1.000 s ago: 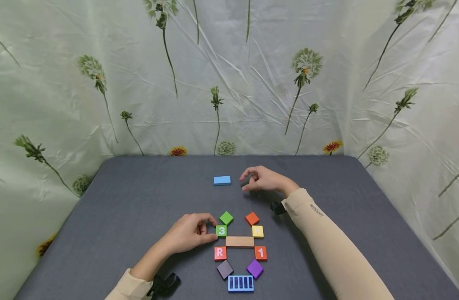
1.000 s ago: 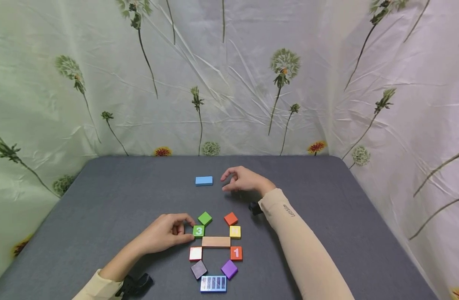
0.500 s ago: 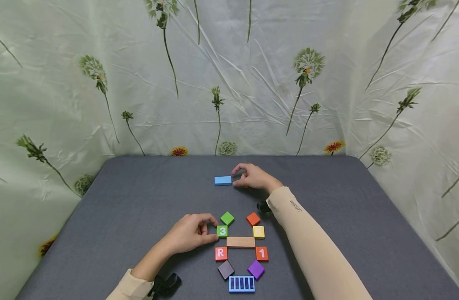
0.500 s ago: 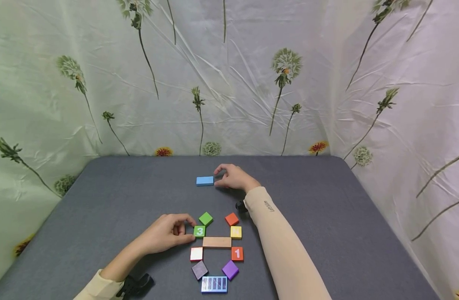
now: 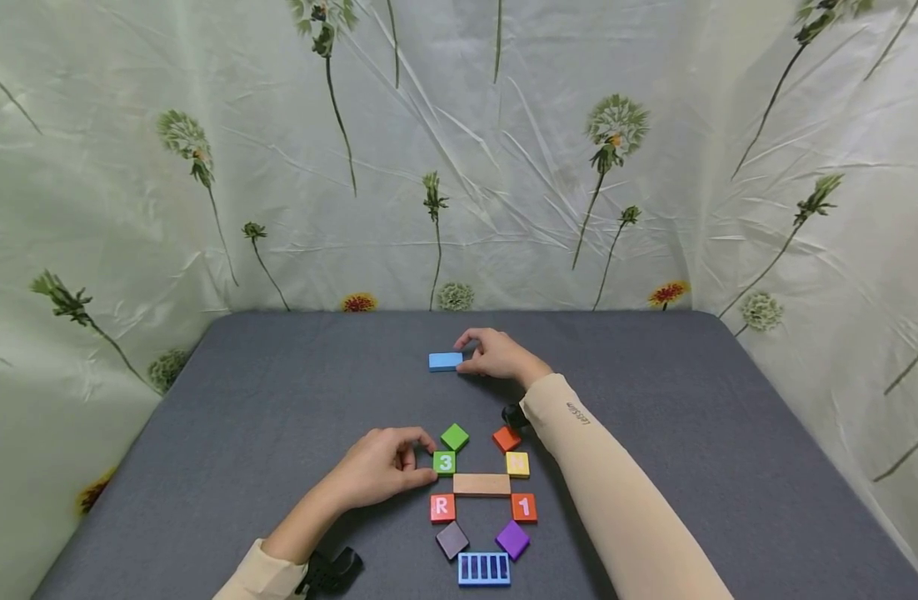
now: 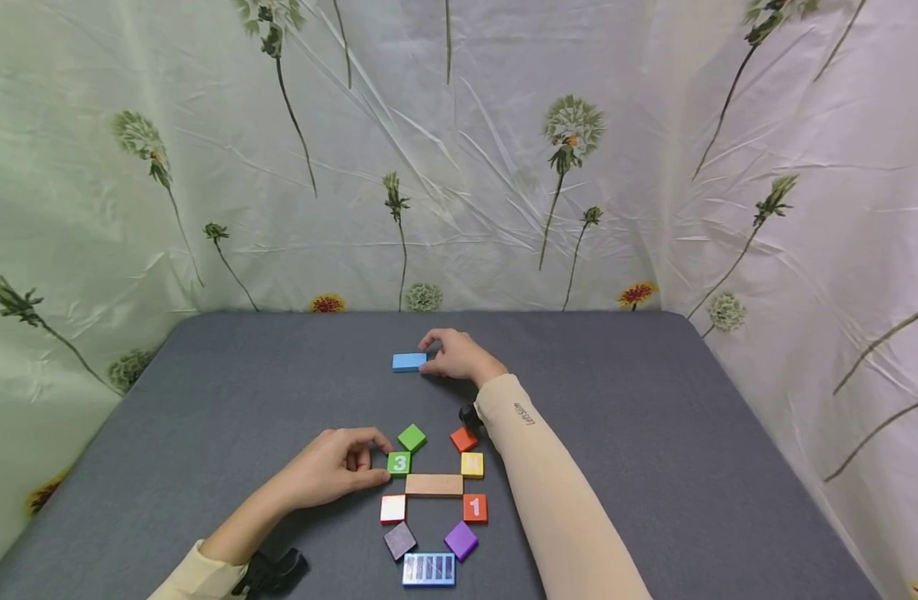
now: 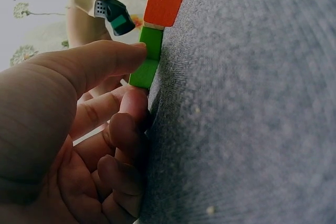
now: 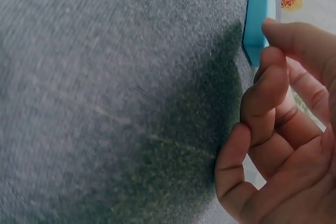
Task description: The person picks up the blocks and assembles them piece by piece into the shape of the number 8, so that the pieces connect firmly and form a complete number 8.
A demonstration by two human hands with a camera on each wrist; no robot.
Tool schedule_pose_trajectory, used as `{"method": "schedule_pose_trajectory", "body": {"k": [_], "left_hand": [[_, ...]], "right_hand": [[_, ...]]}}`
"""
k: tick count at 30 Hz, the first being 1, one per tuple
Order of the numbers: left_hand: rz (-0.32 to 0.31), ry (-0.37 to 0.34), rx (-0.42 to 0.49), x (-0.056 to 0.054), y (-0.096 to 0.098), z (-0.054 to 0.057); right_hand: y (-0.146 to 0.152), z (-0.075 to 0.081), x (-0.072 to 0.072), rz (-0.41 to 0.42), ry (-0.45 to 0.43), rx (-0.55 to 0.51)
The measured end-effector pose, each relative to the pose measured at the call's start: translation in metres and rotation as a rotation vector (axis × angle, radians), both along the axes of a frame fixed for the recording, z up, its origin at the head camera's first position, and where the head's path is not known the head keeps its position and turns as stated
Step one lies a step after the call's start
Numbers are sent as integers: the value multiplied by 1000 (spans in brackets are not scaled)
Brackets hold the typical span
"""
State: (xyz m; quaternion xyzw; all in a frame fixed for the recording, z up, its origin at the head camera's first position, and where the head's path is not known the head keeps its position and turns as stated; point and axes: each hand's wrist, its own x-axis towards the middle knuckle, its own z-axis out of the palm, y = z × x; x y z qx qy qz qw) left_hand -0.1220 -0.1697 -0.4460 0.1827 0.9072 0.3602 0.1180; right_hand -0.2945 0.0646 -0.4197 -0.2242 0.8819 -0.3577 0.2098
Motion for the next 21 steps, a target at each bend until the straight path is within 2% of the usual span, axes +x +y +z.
{"method": "schedule_pose_trajectory", "body": {"k": [9, 16, 21], "left_hand": [[6, -4, 2, 1, 0, -1], [-2, 8, 5, 0, 0, -1], [-2, 8, 7, 0, -1, -1]], "right_hand": [[-6, -1, 3, -17, 30, 36], [-4, 1, 4, 18, 84, 87], [0, 3, 4, 45, 88, 93]]}}
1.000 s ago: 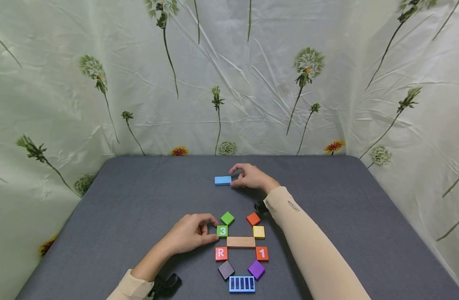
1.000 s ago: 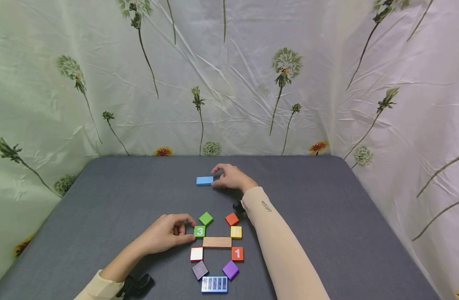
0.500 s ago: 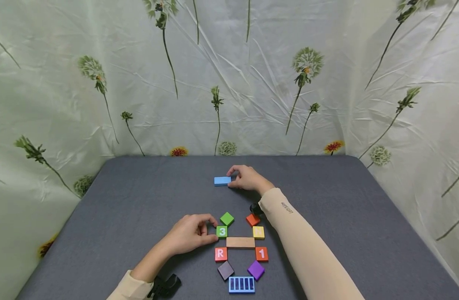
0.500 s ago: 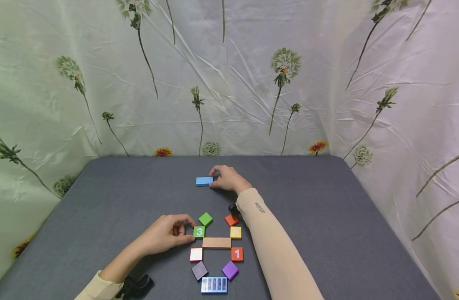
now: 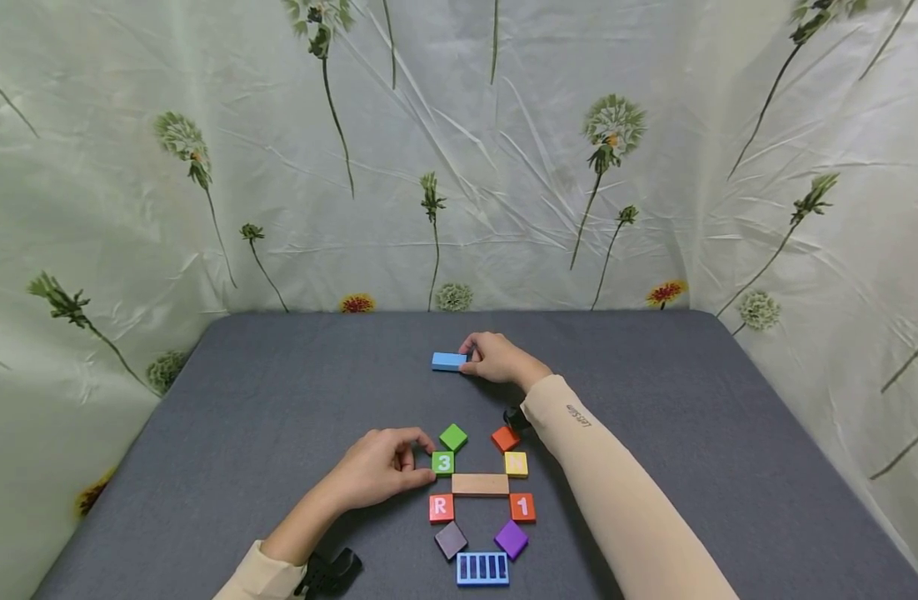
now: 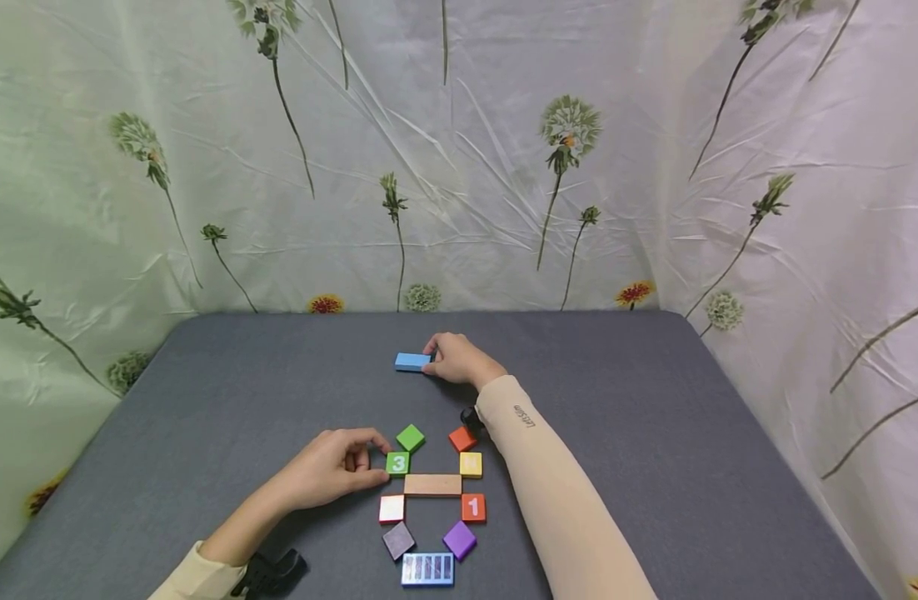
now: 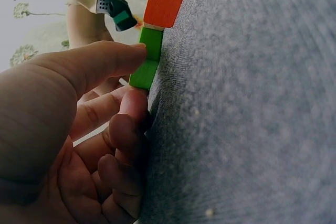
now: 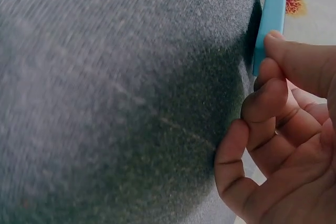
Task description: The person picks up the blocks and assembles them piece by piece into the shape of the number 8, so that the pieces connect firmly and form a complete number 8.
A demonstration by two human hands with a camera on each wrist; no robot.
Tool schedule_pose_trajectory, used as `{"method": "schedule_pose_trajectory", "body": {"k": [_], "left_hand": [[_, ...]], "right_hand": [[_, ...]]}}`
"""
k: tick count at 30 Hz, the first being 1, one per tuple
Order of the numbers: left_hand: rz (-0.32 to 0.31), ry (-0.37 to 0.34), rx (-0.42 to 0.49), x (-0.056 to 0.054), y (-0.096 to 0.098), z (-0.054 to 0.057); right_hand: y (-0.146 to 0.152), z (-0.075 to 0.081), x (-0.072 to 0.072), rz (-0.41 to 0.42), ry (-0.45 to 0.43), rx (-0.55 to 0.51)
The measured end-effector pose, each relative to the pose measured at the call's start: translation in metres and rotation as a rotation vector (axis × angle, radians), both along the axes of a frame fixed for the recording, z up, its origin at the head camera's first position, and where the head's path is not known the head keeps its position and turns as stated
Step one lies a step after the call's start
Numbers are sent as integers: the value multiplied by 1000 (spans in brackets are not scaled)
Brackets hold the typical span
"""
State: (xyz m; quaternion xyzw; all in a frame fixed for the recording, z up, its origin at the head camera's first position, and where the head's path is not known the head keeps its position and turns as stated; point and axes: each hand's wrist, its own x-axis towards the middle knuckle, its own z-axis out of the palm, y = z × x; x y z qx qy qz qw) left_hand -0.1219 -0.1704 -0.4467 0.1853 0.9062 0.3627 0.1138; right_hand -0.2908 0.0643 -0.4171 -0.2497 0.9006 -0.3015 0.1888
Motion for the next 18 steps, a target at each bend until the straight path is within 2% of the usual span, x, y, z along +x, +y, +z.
{"method": "schedule_pose_trajectory", "body": {"k": [9, 18], "left_hand": [[-4, -3, -2, -1, 0, 1], [0, -9, 0, 0, 2, 2]], "right_hand": [[9, 5, 3, 33, -36, -27], [26, 6, 5, 73, -21, -2]]}}
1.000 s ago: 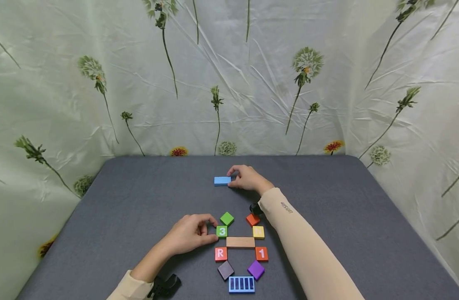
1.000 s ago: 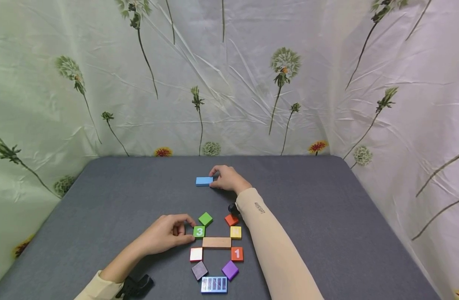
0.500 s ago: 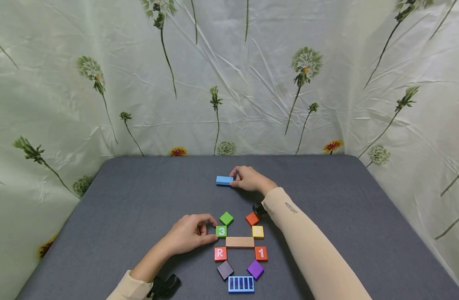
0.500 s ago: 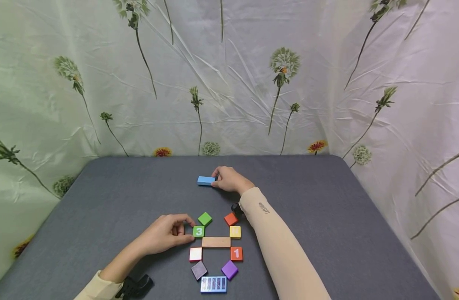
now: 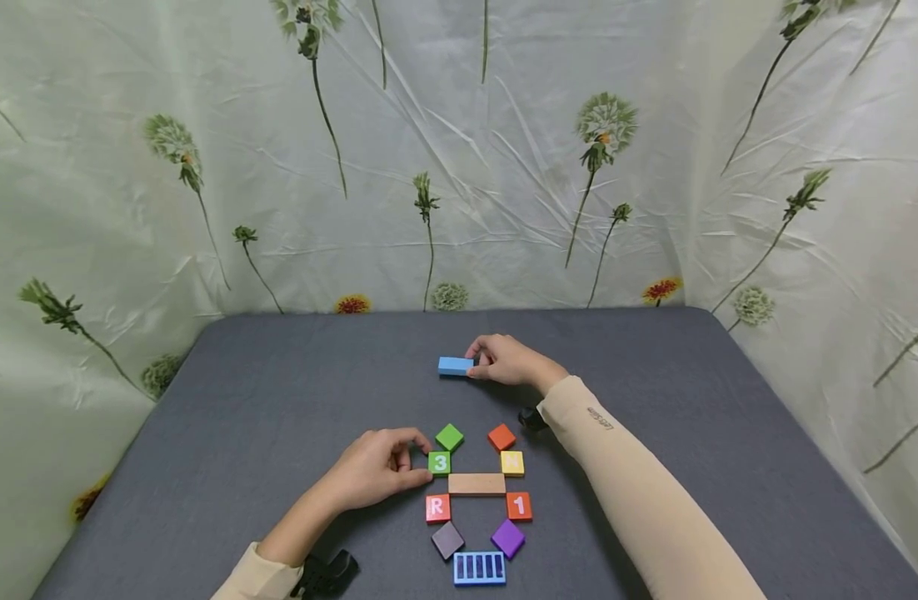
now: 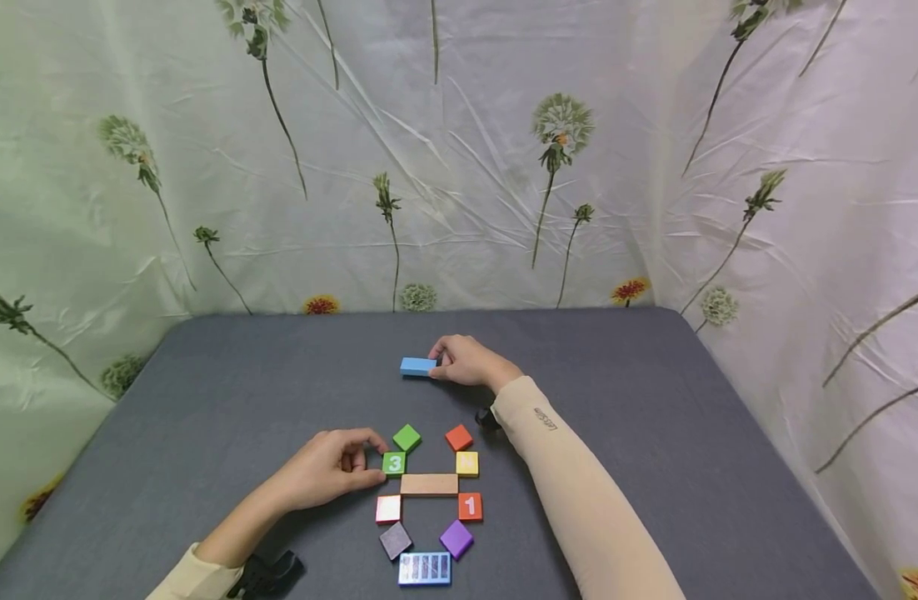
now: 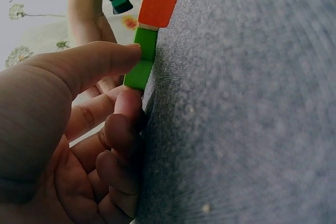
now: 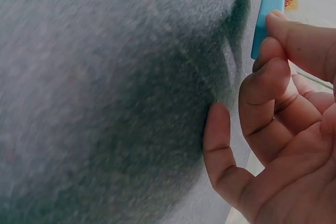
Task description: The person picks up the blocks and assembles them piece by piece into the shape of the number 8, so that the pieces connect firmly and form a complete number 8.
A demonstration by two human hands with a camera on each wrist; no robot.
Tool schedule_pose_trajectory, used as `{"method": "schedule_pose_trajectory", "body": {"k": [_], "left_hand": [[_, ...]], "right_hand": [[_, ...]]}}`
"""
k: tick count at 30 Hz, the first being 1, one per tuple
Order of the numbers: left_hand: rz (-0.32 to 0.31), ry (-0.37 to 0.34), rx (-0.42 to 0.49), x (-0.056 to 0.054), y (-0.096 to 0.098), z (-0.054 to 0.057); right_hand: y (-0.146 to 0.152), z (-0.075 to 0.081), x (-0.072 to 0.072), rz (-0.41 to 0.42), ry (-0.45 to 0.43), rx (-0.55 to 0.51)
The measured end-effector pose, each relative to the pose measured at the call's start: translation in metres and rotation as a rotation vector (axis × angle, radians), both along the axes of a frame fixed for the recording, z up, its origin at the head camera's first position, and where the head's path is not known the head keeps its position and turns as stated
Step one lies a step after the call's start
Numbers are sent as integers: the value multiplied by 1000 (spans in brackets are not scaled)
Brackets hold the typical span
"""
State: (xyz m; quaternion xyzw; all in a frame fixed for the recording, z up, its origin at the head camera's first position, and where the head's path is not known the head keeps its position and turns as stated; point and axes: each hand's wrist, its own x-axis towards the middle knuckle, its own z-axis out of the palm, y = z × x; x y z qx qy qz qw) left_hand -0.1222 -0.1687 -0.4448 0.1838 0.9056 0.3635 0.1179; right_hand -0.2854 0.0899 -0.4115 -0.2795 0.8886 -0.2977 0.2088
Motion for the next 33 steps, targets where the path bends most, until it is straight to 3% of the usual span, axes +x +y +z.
{"method": "schedule_pose_trajectory", "body": {"k": [33], "left_hand": [[13, 7, -13, 2, 0, -1]], "right_hand": [[33, -6, 38, 119, -38, -66]]}}
